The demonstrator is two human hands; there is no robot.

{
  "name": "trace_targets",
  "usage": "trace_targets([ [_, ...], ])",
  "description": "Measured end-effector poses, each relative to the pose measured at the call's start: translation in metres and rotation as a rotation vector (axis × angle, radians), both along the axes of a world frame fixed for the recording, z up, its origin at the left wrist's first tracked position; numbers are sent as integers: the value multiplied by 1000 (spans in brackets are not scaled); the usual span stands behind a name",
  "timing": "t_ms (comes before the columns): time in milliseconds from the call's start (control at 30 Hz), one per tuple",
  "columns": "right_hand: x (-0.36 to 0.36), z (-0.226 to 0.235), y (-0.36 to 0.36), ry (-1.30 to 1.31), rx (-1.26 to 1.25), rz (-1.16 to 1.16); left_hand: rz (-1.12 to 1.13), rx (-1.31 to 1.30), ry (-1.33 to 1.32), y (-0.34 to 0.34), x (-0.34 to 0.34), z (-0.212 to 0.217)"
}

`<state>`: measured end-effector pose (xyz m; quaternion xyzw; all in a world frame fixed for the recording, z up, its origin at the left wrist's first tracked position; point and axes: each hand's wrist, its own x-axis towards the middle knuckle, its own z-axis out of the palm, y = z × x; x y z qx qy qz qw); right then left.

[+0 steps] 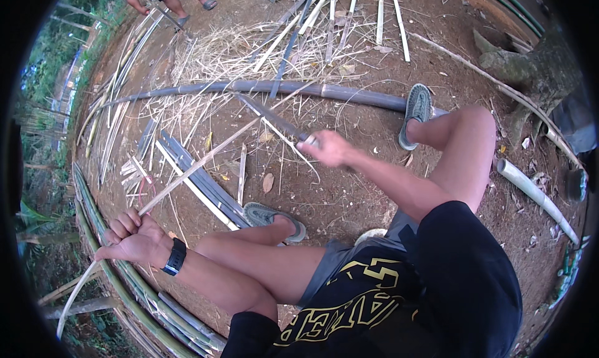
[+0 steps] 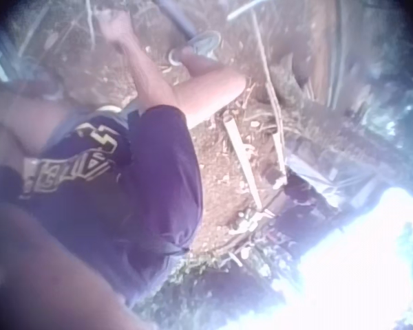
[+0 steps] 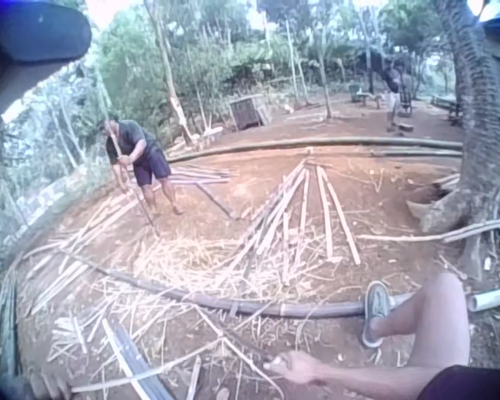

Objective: The person sits on the ground and uses a machete to split long bamboo poles into thin strips. They hold the bamboo with one hand and strike it with the machete to separate the sections, then peel the strips away. Another person is visible in the background working with similar materials.

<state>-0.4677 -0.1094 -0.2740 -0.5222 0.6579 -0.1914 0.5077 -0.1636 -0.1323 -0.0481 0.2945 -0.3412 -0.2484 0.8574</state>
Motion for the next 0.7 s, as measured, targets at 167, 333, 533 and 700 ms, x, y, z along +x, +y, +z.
trace_targets([
  [167,-57,-92,-18,287,166,-238,3,-15,29,-5,-7,2],
  [333,-34,-77,10,99,120,-166,72,-76,-71,23,29,37],
  [533,6,-59,33,-329,274,-559,-350,-187,-324,81,184,193],
  [700,24,-74,49,-478,283,-824,-377,-145,-392,82,158,238],
])
